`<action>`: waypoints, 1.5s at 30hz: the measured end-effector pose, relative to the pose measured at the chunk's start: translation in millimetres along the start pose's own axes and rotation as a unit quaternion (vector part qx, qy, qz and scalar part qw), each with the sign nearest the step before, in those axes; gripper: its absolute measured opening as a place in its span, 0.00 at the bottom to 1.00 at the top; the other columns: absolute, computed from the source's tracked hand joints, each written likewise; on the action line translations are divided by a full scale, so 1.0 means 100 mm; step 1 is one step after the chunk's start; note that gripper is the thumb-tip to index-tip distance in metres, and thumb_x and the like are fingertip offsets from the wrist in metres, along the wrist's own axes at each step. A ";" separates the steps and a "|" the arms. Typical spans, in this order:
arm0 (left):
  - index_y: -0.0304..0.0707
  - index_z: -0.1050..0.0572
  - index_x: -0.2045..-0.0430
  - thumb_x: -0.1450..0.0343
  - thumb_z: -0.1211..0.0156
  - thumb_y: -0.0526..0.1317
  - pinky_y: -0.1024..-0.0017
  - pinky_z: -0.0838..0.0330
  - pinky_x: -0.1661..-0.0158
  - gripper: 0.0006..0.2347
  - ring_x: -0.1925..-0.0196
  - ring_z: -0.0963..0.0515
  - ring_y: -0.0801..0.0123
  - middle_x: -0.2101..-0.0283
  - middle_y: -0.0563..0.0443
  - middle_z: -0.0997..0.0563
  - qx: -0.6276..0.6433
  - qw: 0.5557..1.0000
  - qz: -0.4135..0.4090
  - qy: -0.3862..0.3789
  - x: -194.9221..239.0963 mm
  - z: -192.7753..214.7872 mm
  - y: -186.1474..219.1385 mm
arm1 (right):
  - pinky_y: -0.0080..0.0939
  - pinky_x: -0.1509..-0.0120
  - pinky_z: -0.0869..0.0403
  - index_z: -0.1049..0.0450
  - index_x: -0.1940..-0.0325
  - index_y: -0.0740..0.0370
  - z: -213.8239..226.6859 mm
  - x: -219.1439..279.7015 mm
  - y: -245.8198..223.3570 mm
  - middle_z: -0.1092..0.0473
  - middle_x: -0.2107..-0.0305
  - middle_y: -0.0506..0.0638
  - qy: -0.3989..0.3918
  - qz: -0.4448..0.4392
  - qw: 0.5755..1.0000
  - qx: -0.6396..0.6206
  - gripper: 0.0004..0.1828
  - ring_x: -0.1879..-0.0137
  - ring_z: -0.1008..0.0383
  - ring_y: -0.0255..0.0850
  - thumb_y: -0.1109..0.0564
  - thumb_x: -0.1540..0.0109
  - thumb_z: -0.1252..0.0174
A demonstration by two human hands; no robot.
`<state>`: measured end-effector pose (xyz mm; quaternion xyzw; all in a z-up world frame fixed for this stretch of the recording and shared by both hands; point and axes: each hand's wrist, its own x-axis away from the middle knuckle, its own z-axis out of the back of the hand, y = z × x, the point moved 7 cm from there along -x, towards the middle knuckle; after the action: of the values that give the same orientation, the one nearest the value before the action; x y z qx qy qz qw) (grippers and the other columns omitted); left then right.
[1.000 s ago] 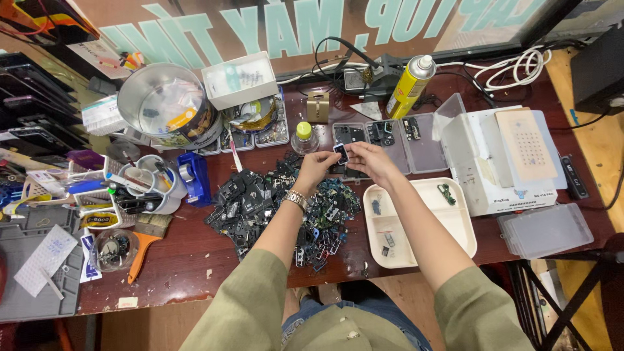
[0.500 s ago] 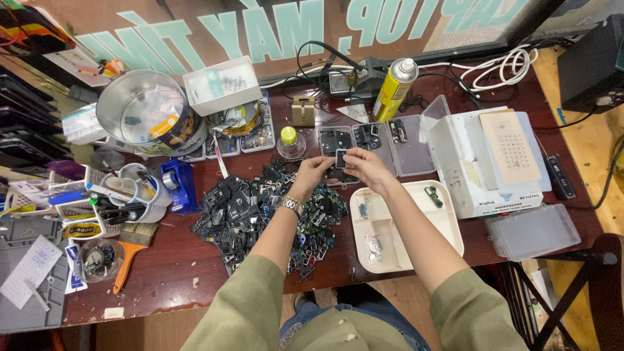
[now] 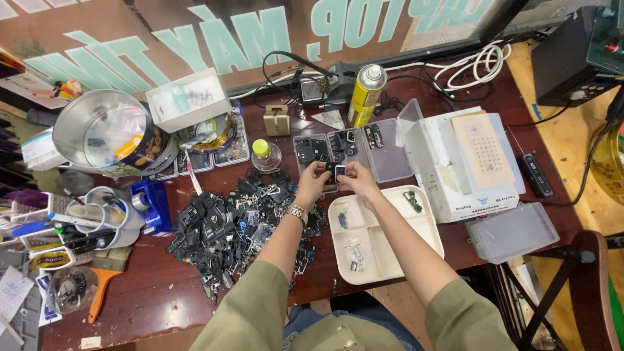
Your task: The person sorts small electronic components from a large pile on a cluttered workbench. They pick up individual pieces, examine them, and place them into a clear plastic compartmentalized box or a white tray. The person handles the components by hand without using tools.
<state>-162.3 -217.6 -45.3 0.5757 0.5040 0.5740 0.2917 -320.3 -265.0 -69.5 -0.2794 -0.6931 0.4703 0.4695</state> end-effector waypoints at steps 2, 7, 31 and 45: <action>0.28 0.26 0.55 0.27 0.42 0.31 0.69 0.13 0.63 0.09 0.59 0.18 0.70 0.56 0.42 0.20 0.006 1.000 0.008 -0.016 -0.08 -0.13 -0.06 | 0.39 0.54 0.19 0.33 0.46 0.63 0.15 -0.06 0.05 0.27 0.60 0.51 0.005 -0.046 0.999 -0.029 0.15 0.58 0.21 0.39 0.67 0.37 0.43; 0.34 0.32 0.38 0.30 0.35 0.40 0.63 0.29 0.47 0.25 0.46 0.23 0.54 0.44 0.36 0.24 -0.265 0.960 -0.084 0.030 -0.29 -0.32 0.02 | 0.40 0.55 0.17 0.30 0.47 0.67 0.58 -0.47 -0.11 0.25 0.61 0.52 0.104 -0.032 0.993 0.055 0.15 0.56 0.20 0.42 0.67 0.38 0.42; 0.38 0.26 0.41 0.25 0.44 0.38 0.73 0.27 0.64 0.17 0.63 0.26 0.74 0.57 0.53 0.20 -0.088 0.995 -0.028 0.028 0.25 0.15 0.02 | 0.39 0.63 0.25 0.24 0.49 0.63 -0.27 0.01 -0.63 0.23 0.69 0.52 0.028 0.075 0.958 0.276 0.13 0.66 0.22 0.41 0.57 0.36 0.40; 0.36 0.18 0.56 0.26 0.43 0.37 0.72 0.25 0.54 0.10 0.55 0.16 0.70 0.57 0.49 0.14 -0.185 0.941 -0.068 0.277 1.52 2.33 0.05 | 0.44 0.46 0.23 0.25 0.43 0.64 -2.17 0.40 0.30 0.21 0.56 0.53 -0.162 0.136 0.914 0.345 0.21 0.53 0.20 0.42 0.56 0.40 0.36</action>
<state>35.7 -23.5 -25.2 0.2945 0.4881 0.7724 0.2801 -139.5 -135.7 -55.9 -0.1116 -0.5091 0.7784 0.3499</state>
